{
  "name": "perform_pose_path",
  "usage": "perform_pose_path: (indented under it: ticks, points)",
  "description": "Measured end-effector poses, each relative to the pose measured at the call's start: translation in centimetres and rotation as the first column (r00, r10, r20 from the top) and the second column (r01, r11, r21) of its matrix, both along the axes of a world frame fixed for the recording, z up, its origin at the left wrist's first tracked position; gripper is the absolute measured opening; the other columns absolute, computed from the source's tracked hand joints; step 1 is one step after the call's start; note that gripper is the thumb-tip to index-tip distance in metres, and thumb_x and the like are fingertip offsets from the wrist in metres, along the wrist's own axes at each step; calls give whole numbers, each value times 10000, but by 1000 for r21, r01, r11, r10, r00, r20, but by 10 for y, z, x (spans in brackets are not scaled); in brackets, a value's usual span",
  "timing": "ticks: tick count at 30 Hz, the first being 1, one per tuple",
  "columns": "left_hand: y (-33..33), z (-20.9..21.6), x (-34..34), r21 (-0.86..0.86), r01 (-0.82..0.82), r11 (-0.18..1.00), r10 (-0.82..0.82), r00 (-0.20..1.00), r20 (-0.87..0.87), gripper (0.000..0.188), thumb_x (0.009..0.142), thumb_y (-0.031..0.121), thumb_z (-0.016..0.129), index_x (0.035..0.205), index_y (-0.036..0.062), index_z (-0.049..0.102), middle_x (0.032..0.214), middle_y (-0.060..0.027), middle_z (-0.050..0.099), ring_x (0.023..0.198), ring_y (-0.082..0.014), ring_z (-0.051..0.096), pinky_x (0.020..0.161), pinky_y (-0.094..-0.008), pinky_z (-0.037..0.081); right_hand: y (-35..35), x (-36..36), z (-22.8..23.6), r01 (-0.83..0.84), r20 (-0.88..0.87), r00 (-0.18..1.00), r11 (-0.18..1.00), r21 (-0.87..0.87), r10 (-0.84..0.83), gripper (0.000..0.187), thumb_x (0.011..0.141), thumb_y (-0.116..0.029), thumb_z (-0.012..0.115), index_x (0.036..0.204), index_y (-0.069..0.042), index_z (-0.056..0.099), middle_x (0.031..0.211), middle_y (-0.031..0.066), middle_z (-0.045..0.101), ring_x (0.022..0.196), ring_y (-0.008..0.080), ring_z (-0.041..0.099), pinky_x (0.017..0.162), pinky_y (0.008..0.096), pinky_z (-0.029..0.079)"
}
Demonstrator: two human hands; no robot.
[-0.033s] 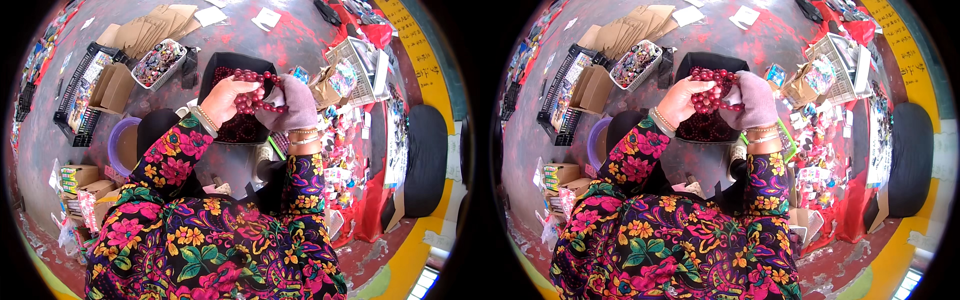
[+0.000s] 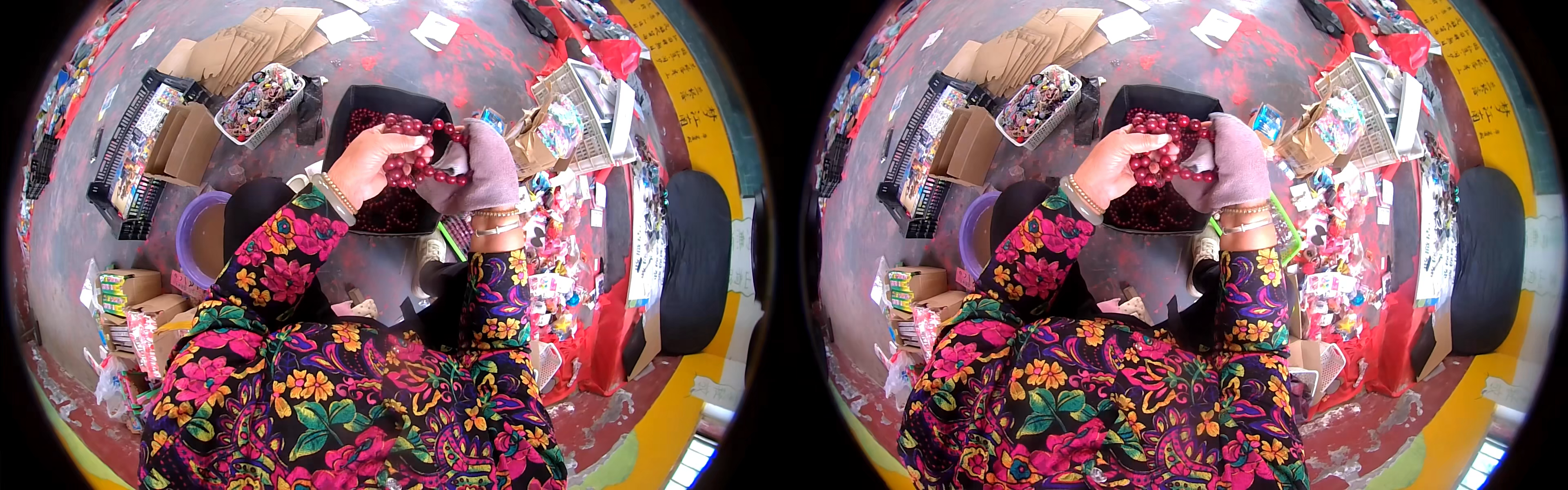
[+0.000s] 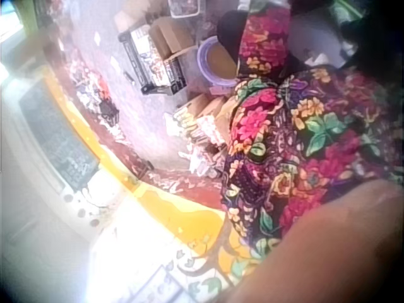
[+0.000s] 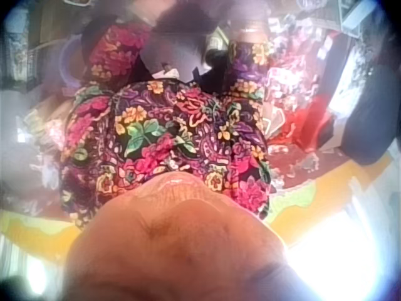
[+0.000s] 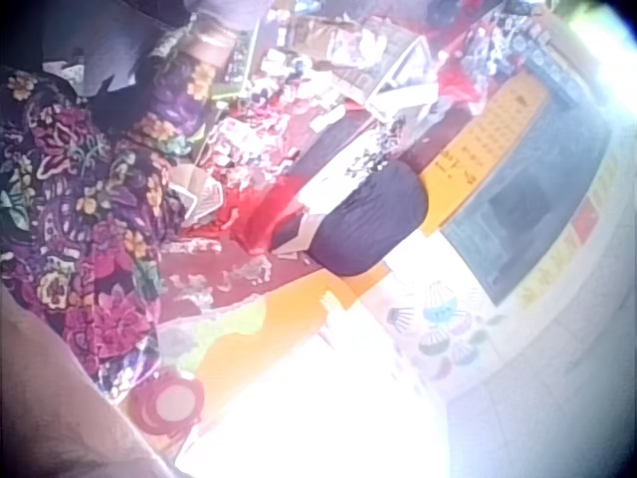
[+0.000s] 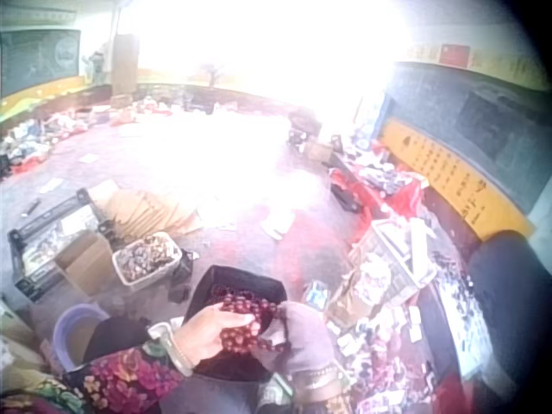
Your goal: The person sits on the floor and repeatedly wipes red beaded necklaces with a grey cloth. They pick up necklaces from a black tray, wipe them thoroughly, and place them into a green basket.
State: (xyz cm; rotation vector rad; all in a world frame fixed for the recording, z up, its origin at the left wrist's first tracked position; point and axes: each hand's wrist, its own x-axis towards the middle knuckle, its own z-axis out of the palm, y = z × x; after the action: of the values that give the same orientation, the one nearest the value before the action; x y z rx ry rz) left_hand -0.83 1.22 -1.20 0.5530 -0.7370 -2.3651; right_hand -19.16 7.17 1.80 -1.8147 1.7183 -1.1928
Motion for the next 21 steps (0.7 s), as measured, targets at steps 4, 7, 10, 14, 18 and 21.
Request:
perform_pose_path:
  ticks: [4, 7, 10, 14, 18, 21]
  points:
    - [3, 0, -2, 25, -11, 1000, 11, 1000, 7, 166, 833, 82, 627, 989, 32, 605, 874, -98, 653, 758, -178, 631, 695, -297, 511, -2, 8, 2, 139, 604, 742, 948, 287, -291, 98, 874, -122, 492, 888, -60, 566, 748, 47, 580, 759, 152, 584, 668, 267, 458]
    - [-5, -13, -8, 51, -60, 997, 62, 997, -39, 157, 837, 70, 618, 990, 35, 607, 885, -100, 651, 776, -181, 629, 721, -317, 518, -18, -27, -47, 113, 599, 758, 956, 272, -260, 100, 868, -131, 490, 830, -73, 562, 737, 41, 582, 731, 148, 582, 638, 282, 460]
    - [-6, -10, -1, 98, -133, 986, 137, 990, -42, 143, 839, 61, 612, 980, 39, 606, 900, -99, 648, 811, -184, 626, 740, -333, 520, -10, -18, -30, -64, 113, 992, 998, 19, 61, 96, 724, -118, 573, 779, -42, 551, 692, 123, 555, 671, 271, 580, 584, 310, 454]
    - [-14, -8, 5, 2, -140, 990, 140, 990, -26, 144, 841, 66, 611, 980, 29, 597, 905, -108, 650, 801, -192, 631, 754, -350, 525, 6, 8, 24, -82, -438, 897, 996, -37, 58, 237, 591, -140, 670, 762, -46, 534, 684, 161, 546, 670, 356, 573, 587, 374, 460]
    - [-17, 0, 12, -99, -134, 986, 137, 990, 18, 163, 838, 87, 627, 986, 29, 594, 914, -105, 654, 813, -189, 639, 747, -327, 527, 3, -1, 17, -390, -451, 853, 896, -213, 264, 259, 579, -142, 666, 816, -65, 597, 725, 126, 585, 742, 326, 592, 658, 380, 486]
    - [-23, 0, 18, -129, -168, 977, 177, 982, 67, 191, 830, 105, 645, 991, 18, 591, 909, -100, 654, 816, -178, 638, 754, -313, 523, -2, -20, 1, -454, -458, 836, 850, -266, 303, 358, 505, -124, 657, 859, -76, 631, 784, 108, 617, 771, 317, 607, 701, 380, 498]
